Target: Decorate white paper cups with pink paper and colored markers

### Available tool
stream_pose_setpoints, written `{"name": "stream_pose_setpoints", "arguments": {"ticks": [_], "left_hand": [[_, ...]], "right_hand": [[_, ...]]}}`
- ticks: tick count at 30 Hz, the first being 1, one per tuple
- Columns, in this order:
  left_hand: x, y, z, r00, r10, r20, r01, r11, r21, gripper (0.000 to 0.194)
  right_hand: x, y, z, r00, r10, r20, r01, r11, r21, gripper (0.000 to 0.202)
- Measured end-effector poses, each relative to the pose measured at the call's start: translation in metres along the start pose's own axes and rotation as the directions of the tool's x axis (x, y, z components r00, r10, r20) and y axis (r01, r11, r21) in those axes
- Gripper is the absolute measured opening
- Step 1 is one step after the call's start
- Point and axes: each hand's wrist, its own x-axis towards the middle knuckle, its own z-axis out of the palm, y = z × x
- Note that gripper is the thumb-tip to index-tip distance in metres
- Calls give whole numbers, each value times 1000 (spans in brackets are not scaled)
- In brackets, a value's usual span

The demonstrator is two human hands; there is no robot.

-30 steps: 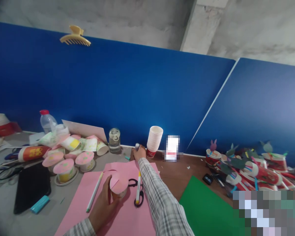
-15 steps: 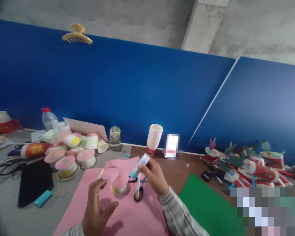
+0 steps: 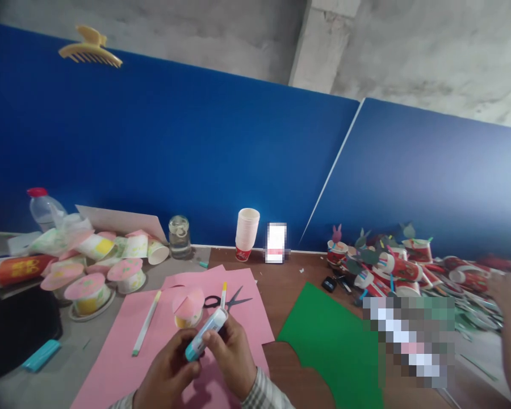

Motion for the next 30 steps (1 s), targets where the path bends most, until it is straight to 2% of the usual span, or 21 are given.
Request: {"name": "stream_pose_setpoints", "arguments": {"ticks": [2, 4, 6, 7, 9, 11, 15, 16, 17, 18, 19, 21, 22, 23, 25, 28, 30], "left_hand": [[0, 3, 1, 975, -95, 200, 132, 974, -184, 37], [0, 8, 2, 913, -171, 369, 302, 893, -334, 39], [-1, 12, 2, 865, -227, 448, 431, 794, -428, 41], [-1, 12, 3, 854, -247, 457, 462, 763, -452, 41], [0, 11, 3, 860, -260, 440, 461, 766, -449, 38], [0, 8, 5, 887, -246, 390, 407, 817, -409, 35], [-1, 1, 9, 968, -219, 125, 250, 904, -348, 35], [-1, 1, 9, 973, -208, 105, 231, 914, -334, 36], [-2, 3, 8, 971, -196, 140, 232, 917, -325, 37], [-2, 5, 7, 956, -189, 224, 257, 909, -327, 37], [-2, 7, 5, 922, -191, 338, 308, 890, -336, 38], [-2, 12, 1, 826, -207, 525, 435, 826, -358, 38], [-2, 13, -1, 793, -217, 569, 480, 798, -364, 38], [-1, 13, -1, 785, -223, 578, 496, 786, -370, 37], [0, 11, 0, 821, -230, 523, 460, 809, -366, 31], [0, 6, 5, 916, -240, 321, 351, 868, -350, 34], [-1, 6, 7, 940, -221, 259, 302, 892, -336, 37]], "right_hand": [[2, 3, -3, 999, 45, 12, -46, 998, 43, 37], [4, 6, -6, 997, 79, 9, -80, 995, 54, 39], [5, 9, -9, 996, 88, 4, -88, 995, 40, 40], [6, 10, -9, 996, 87, 13, -88, 996, 30, 40], [5, 11, -9, 997, 68, 23, -68, 998, 5, 37], [3, 12, -6, 1000, 24, -9, -24, 999, -42, 33], [-1, 16, 1, 993, -38, -108, 23, 989, -143, 24], [-2, 17, 2, 993, -38, -114, 21, 988, -150, 22], [-2, 19, 2, 994, -31, -109, 15, 989, -147, 21], [-2, 19, 2, 995, -18, -94, 5, 991, -133, 22], [-2, 20, 1, 997, -1, -77, -7, 994, -110, 23], [-1, 18, -1, 999, 35, -31, -37, 998, -57, 25], [-1, 16, -2, 999, 44, -16, -45, 998, -41, 26], [-1, 15, -3, 999, 47, -8, -47, 998, -39, 26], [-2, 12, -1, 999, 28, -19, -30, 995, -100, 24], [-5, 12, 3, 996, -2, -91, -21, 968, -248, 20], [-6, 15, 3, 993, -15, -117, -21, 955, -295, 20]]}}
